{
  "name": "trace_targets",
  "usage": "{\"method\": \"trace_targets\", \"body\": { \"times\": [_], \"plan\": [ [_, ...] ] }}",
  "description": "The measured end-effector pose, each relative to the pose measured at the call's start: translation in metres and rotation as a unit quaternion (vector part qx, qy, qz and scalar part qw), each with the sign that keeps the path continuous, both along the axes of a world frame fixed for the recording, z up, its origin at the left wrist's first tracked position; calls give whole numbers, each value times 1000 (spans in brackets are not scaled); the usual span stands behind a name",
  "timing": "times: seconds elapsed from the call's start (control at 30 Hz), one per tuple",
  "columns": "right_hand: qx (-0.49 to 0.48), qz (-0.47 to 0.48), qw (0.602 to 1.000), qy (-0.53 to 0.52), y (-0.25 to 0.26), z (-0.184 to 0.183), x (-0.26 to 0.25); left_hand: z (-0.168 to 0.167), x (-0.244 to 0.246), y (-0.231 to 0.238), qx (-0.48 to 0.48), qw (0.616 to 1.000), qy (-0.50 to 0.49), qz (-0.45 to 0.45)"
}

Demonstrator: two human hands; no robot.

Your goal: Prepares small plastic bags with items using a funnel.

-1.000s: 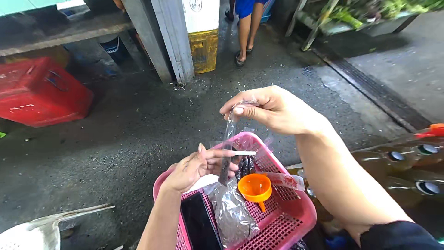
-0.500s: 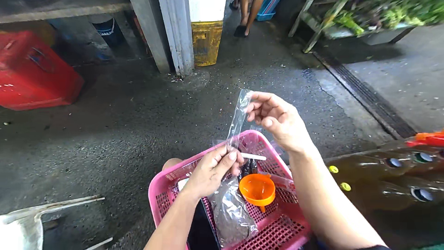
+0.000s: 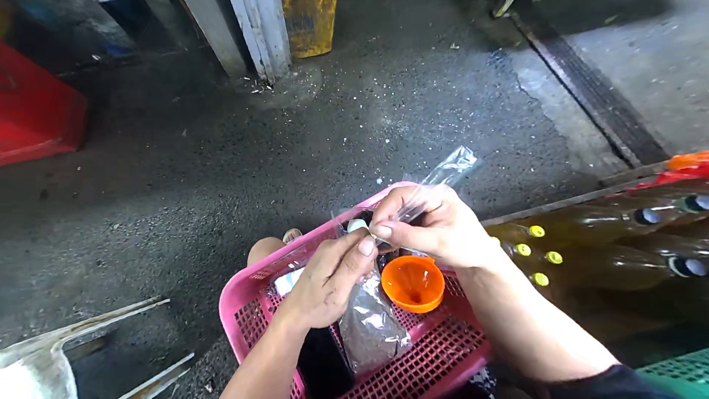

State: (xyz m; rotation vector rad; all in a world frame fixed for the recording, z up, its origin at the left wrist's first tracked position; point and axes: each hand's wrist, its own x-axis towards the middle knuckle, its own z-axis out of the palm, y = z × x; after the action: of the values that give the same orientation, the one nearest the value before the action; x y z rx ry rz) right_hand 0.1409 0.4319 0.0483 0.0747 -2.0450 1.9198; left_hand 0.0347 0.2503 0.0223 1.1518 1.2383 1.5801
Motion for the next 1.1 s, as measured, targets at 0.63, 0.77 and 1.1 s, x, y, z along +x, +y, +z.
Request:
{"method": "trace_targets", "body": {
  "times": [0.63, 0.77, 1.1],
  "plan": [
    [-40, -24, 996, 76, 16, 4, 11, 4, -12, -6, -26, 953, 283, 108],
    [-14, -24, 995, 93, 7, 7, 9, 6, -11, -10, -33, 930, 330, 160],
    [44, -25, 993, 102, 0, 10, 11, 14, -11, -17, -19, 890, 367, 270]
  ]
}}
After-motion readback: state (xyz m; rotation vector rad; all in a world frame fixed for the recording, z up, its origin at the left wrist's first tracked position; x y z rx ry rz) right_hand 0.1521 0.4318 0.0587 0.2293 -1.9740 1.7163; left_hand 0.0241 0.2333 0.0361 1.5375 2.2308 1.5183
